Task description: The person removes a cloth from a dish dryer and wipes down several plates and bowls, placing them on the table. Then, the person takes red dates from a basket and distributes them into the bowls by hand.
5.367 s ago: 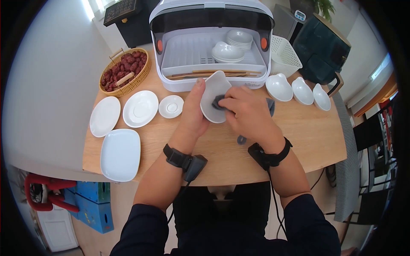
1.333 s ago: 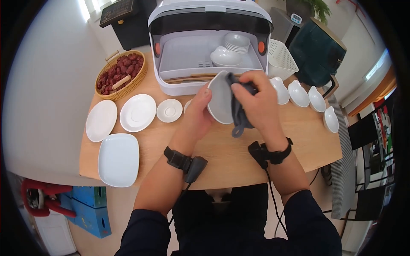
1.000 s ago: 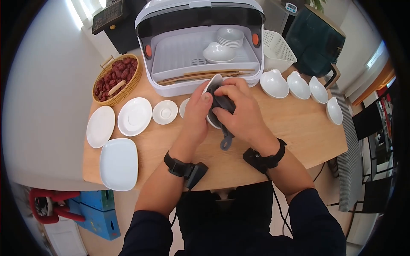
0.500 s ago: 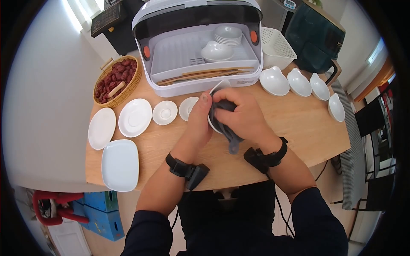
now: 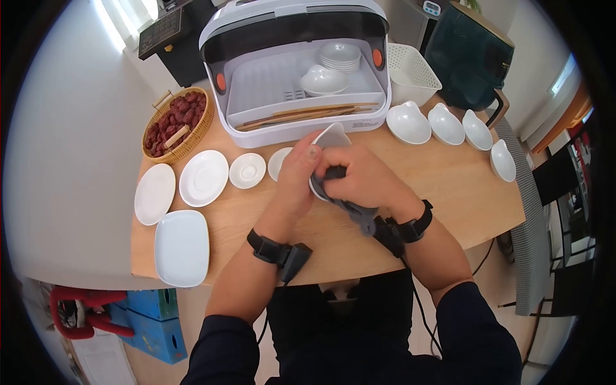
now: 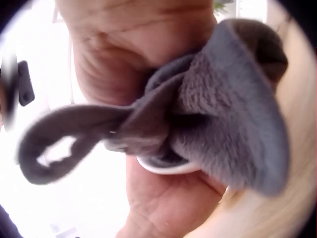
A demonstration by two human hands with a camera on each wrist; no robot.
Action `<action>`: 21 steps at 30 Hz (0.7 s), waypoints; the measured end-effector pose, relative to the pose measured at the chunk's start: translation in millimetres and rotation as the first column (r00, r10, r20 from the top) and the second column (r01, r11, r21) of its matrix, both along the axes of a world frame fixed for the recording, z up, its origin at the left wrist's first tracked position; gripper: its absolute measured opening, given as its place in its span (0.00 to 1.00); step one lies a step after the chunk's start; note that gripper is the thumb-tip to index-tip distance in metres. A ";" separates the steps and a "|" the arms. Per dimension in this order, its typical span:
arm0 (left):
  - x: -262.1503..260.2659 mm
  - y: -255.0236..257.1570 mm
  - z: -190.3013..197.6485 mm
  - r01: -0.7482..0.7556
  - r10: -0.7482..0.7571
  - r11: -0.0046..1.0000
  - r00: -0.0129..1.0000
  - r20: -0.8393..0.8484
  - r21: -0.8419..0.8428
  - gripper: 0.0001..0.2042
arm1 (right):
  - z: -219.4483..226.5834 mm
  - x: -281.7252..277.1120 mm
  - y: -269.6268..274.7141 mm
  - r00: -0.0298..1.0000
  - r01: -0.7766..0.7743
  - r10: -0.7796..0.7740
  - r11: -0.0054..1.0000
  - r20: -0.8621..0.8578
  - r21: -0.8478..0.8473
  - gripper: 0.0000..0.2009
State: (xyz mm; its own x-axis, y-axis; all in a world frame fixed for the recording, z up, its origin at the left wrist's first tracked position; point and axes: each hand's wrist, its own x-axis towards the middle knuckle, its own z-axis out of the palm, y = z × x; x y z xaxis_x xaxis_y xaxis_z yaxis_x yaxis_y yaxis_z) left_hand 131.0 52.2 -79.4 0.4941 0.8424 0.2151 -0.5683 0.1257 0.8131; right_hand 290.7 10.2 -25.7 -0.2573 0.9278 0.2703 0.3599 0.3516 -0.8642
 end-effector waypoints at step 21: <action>-9.0 2.7 5.6 -0.272 0.376 0.922 0.796 -0.474 0.275 0.23 | -6.4 17.0 10.6 0.743 0.036 -0.081 0.996 -0.665 -0.082 0.16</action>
